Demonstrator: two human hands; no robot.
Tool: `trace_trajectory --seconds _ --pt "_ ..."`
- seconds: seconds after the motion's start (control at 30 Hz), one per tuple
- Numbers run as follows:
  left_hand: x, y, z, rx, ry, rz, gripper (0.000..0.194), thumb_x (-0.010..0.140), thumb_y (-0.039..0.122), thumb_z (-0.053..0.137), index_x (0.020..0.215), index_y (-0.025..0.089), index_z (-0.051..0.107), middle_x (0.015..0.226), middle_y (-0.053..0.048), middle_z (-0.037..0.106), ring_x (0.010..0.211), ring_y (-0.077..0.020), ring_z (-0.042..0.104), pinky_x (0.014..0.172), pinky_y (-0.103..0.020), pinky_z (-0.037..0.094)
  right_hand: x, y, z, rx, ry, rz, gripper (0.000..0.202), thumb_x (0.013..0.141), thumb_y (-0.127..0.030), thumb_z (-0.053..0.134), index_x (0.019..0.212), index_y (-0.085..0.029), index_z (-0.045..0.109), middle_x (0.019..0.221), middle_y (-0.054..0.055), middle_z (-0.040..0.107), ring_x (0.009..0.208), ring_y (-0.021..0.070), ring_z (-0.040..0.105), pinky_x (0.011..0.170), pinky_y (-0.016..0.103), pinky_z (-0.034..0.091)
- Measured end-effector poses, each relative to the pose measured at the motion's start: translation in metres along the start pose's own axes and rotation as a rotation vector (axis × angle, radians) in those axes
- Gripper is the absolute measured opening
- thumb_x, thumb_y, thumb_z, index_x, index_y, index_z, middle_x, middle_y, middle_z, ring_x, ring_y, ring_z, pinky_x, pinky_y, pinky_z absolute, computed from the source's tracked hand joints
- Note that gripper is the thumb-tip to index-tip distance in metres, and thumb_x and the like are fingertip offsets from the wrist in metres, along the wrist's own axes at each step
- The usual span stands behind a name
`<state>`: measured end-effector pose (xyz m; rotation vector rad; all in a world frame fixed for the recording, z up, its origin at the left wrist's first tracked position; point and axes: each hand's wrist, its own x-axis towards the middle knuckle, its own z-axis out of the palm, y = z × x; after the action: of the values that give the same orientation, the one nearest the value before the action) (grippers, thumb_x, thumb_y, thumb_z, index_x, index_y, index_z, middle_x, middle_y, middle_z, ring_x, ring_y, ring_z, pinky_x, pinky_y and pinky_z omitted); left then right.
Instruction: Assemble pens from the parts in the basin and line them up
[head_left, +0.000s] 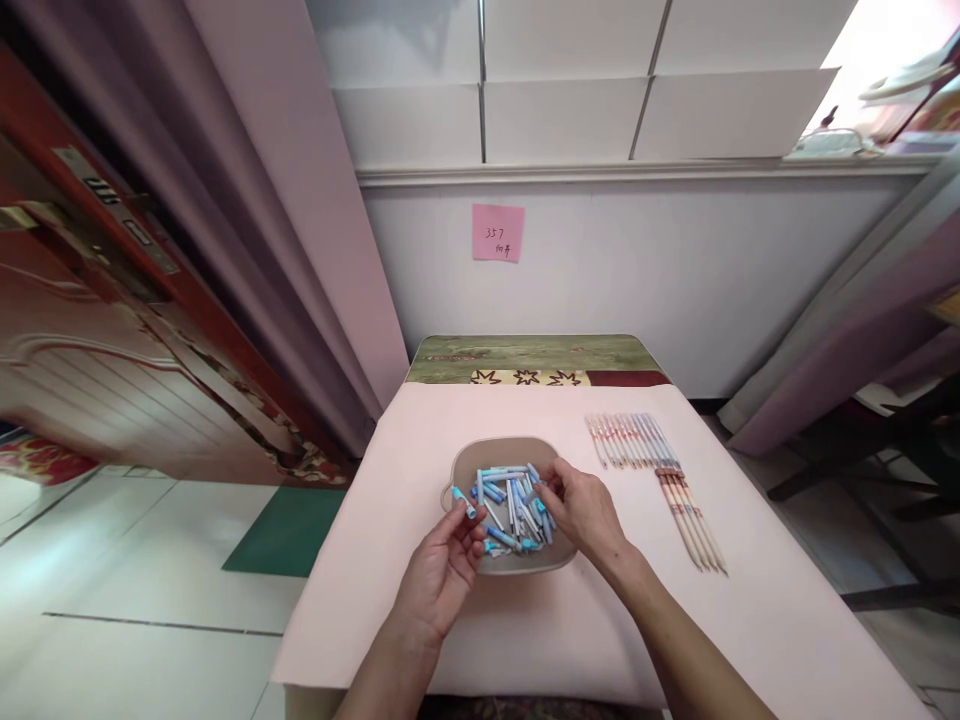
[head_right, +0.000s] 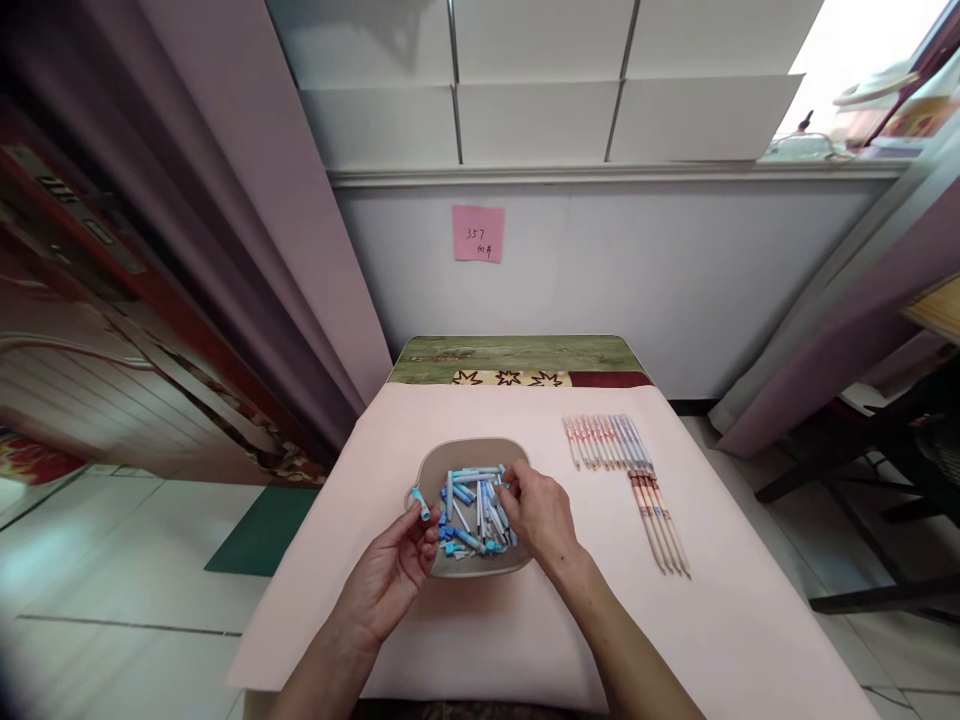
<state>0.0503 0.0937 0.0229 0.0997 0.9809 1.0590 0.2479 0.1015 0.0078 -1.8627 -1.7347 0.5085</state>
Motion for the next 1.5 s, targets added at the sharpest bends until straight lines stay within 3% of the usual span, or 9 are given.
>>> trace_trajectory --seconds 0.2,0.4,0.5,0.63,0.8,0.93,1.13,1.33,1.5 --pt "0.001 -0.001 0.003 -0.028 0.028 0.018 0.009 0.083 0.003 0.054 0.085 0.008 0.062 0.080 -0.012 0.072 0.056 -0.0105 0.065 0.050 -0.017 0.055 -0.004 -0.001 -0.001 0.364 0.051 0.020 0.009 0.080 -0.029 0.052 0.082 -0.021 0.055 0.065 -0.001 0.062 0.058 0.0138 0.057 0.056 0.023 0.043" --pt "0.007 -0.016 0.006 -0.019 -0.030 -0.034 0.016 0.081 0.001 0.056 0.093 0.008 0.064 0.091 -0.014 0.072 0.060 -0.0121 0.067 0.054 -0.019 0.058 -0.012 0.002 0.011 0.656 0.011 0.037 0.023 0.081 -0.038 0.057 0.092 -0.018 0.057 0.081 0.005 0.069 0.067 0.0159 0.064 0.059 0.025 0.050" --pt "0.009 -0.017 0.006 -0.020 -0.058 -0.044 0.015 0.082 0.002 0.055 0.092 0.008 0.064 0.093 -0.015 0.072 0.064 -0.0135 0.068 0.058 -0.021 0.058 -0.014 0.007 0.010 0.527 0.041 0.047 0.020 0.082 -0.038 0.056 0.089 -0.019 0.060 0.077 0.004 0.070 0.067 0.0163 0.064 0.061 0.025 0.049" --pt "0.009 -0.005 0.003 -0.024 -0.028 0.017 0.012 0.084 0.002 0.053 0.086 0.008 0.064 0.086 -0.013 0.071 0.061 -0.0111 0.066 0.054 -0.018 0.056 -0.009 0.014 -0.002 0.054 0.128 0.038 0.014 0.083 -0.033 0.056 0.082 -0.023 0.064 0.079 0.000 0.069 0.071 0.0155 0.063 0.065 0.025 0.042" --pt "0.007 0.008 -0.002 -0.030 0.029 0.080 0.013 0.084 0.002 0.053 0.088 0.007 0.064 0.079 -0.011 0.070 0.059 -0.0095 0.065 0.052 -0.015 0.055 0.009 0.016 -0.005 -0.242 0.031 0.059 0.010 0.084 -0.027 0.055 0.085 -0.025 0.064 0.085 -0.002 0.070 0.073 0.0140 0.061 0.060 0.024 0.034" --pt "0.005 0.009 -0.003 -0.036 0.043 0.088 0.013 0.084 0.001 0.053 0.086 0.008 0.064 0.077 -0.010 0.069 0.058 -0.0095 0.064 0.051 -0.015 0.055 0.016 0.011 0.001 -0.283 0.003 0.058 0.012 0.085 -0.031 0.054 0.087 -0.025 0.064 0.086 0.000 0.070 0.076 0.0154 0.062 0.061 0.024 0.033" --pt "0.005 0.009 -0.004 -0.034 0.046 0.068 0.014 0.084 0.001 0.052 0.083 0.008 0.064 0.077 -0.010 0.069 0.058 -0.0096 0.064 0.051 -0.015 0.055 0.006 0.006 0.004 -0.257 0.076 0.027 0.010 0.085 -0.027 0.052 0.089 -0.024 0.061 0.087 -0.001 0.069 0.070 0.0139 0.060 0.061 0.024 0.033" --pt "0.005 0.010 -0.004 -0.048 0.038 0.062 0.013 0.083 0.000 0.052 0.083 0.006 0.063 0.080 -0.012 0.070 0.062 -0.0107 0.066 0.055 -0.015 0.056 -0.009 0.005 0.017 -0.180 0.017 0.014 0.011 0.081 -0.022 0.054 0.089 -0.023 0.061 0.084 -0.001 0.068 0.070 0.0139 0.060 0.062 0.024 0.034" --pt "0.002 0.016 -0.005 -0.059 0.039 0.077 0.013 0.084 0.000 0.051 0.084 0.006 0.063 0.080 -0.013 0.071 0.062 -0.0108 0.067 0.056 -0.015 0.056 -0.016 0.002 0.028 -0.059 -0.058 -0.006 0.010 0.083 -0.028 0.055 0.087 -0.024 0.062 0.073 -0.003 0.067 0.064 0.0131 0.059 0.059 0.022 0.035"
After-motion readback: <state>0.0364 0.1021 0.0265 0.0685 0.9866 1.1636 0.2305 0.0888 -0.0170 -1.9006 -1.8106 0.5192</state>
